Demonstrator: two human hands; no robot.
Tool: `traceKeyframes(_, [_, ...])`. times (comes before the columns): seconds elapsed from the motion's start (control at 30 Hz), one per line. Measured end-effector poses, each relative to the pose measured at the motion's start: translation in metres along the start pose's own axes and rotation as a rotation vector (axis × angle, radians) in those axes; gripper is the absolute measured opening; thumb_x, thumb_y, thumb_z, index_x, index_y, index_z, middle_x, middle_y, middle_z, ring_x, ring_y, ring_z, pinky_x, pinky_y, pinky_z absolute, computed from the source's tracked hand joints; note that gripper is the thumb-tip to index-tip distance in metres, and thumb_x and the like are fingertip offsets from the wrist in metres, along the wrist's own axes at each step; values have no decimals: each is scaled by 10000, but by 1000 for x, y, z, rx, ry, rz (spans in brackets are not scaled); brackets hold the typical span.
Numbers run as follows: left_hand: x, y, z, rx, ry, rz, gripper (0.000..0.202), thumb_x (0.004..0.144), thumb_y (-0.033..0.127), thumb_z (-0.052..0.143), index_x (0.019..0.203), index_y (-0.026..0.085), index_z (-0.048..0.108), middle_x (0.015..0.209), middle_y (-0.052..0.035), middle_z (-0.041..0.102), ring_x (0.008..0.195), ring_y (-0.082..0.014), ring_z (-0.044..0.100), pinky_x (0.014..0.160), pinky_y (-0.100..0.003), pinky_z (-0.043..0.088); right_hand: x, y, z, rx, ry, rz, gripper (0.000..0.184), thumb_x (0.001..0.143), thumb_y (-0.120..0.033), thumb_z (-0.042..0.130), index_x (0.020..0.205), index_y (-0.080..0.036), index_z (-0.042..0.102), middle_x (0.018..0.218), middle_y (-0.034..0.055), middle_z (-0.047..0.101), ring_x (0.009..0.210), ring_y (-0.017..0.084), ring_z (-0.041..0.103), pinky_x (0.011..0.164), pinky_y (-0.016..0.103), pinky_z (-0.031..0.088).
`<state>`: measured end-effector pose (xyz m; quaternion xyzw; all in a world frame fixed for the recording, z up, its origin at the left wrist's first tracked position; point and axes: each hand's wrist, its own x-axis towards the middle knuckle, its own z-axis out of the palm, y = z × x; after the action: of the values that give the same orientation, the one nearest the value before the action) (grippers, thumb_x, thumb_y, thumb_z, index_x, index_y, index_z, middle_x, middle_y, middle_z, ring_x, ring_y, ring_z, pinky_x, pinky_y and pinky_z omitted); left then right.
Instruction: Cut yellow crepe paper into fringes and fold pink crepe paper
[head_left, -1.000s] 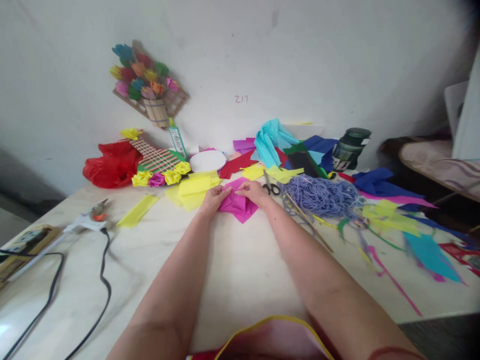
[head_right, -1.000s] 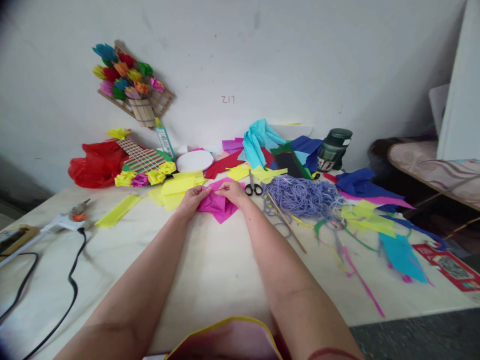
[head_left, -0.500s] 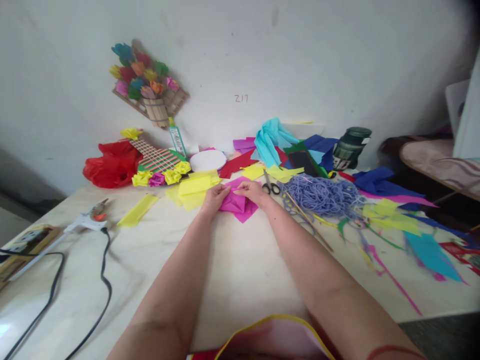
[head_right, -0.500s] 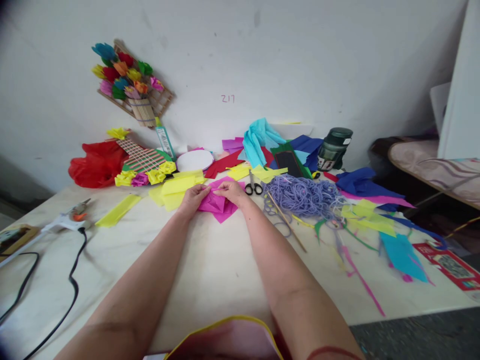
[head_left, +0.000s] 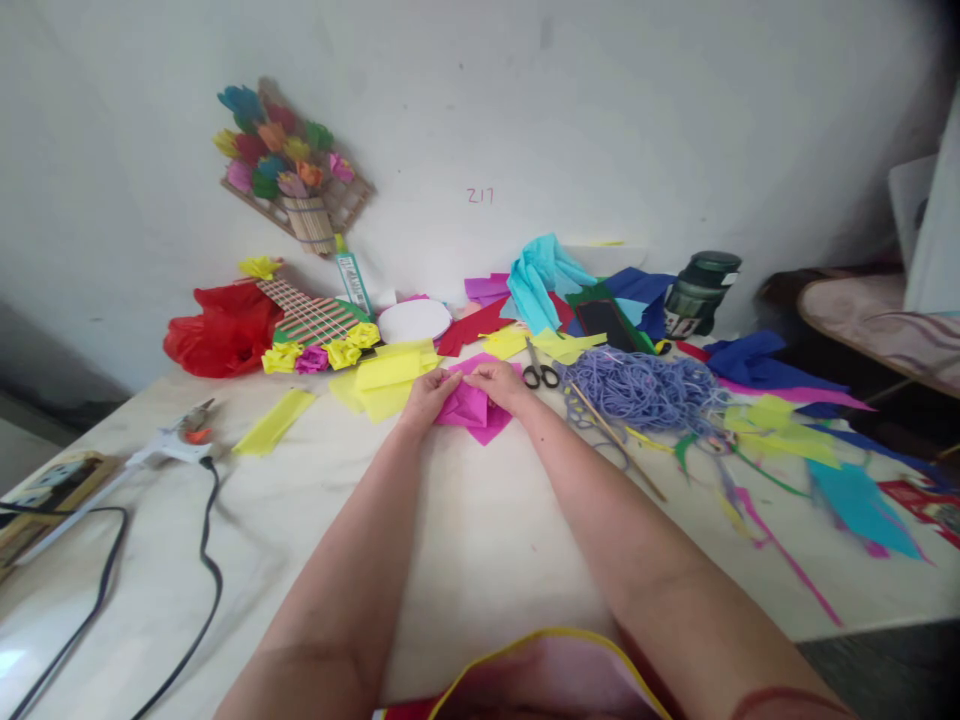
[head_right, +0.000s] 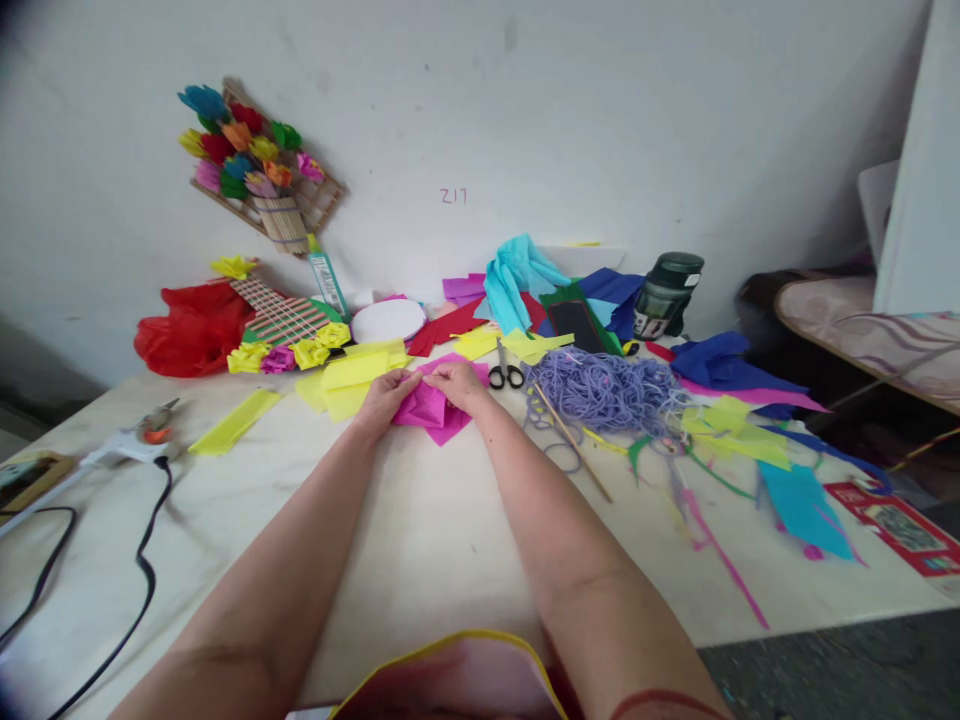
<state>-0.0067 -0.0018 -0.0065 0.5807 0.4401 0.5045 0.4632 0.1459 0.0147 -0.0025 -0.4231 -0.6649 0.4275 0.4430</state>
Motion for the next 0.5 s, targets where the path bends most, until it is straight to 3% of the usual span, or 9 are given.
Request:
traceKeyframes(0.37, [2, -1, 1, -3, 108, -1, 351, 597, 470, 666, 663, 148, 541, 550, 19, 525, 484, -78, 440, 456, -194, 339, -4, -4, -7, 96, -51, 94, 341, 676, -476, 598, 524, -206, 456, 343, -45, 438, 324, 98, 403, 353, 232, 307])
traceKeyframes(0.5, [2, -1, 0, -33, 67, -16, 346, 603, 466, 665, 683, 147, 555, 577, 8, 556, 497, -83, 464, 477, -200, 362, -2, -3, -5, 90, -44, 92, 322, 655, -466, 624, 530, -205, 483, 340, -41, 453, 317, 105, 412, 348, 235, 311])
